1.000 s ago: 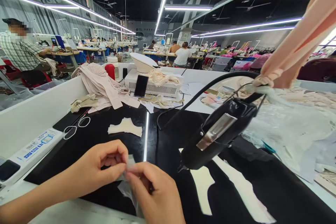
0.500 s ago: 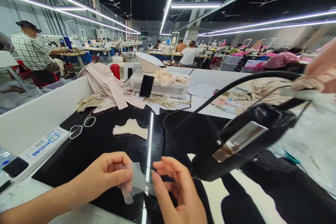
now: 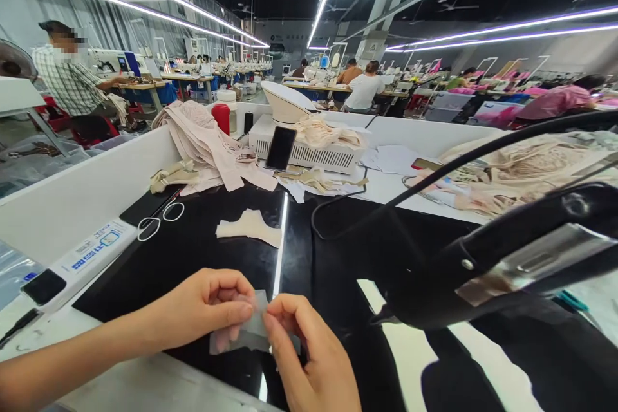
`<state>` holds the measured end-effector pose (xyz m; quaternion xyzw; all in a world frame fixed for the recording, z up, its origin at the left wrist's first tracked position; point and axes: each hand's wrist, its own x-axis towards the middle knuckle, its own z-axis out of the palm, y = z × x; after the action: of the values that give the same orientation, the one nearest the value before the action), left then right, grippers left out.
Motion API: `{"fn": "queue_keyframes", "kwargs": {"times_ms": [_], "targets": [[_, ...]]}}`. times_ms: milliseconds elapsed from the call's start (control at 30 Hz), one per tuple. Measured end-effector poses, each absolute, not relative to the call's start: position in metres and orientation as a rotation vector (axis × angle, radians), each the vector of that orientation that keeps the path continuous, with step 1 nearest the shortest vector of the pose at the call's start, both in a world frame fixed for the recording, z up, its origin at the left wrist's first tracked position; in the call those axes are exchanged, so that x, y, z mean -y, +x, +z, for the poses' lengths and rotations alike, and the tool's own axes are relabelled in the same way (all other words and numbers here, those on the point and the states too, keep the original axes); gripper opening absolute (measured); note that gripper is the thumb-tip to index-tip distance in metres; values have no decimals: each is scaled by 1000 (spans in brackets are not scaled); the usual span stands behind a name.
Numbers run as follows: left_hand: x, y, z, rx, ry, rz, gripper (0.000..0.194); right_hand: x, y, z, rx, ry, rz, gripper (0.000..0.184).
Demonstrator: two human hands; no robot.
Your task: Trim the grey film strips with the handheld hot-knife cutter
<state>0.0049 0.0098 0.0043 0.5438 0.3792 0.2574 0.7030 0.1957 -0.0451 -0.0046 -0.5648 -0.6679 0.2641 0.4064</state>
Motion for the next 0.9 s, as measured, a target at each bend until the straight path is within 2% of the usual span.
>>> {"fn": "queue_keyframes", "kwargs": {"times_ms": [200, 400, 600, 900], "targets": [[-9, -3, -2, -983, 1381, 653, 22, 35, 200, -17, 1735, -1431, 520, 21], [-6, -6, -8, -1231, 1935, 567, 6, 32, 202, -27, 1997, -1417, 243, 21], [-4, -5, -15, -1263, 2333, 412, 13, 35, 203, -35, 2185, -1427, -75, 30], [-4, -3, -14, -1273, 2451, 273, 17, 34, 201, -40, 2234, -1455, -88, 31]]}}
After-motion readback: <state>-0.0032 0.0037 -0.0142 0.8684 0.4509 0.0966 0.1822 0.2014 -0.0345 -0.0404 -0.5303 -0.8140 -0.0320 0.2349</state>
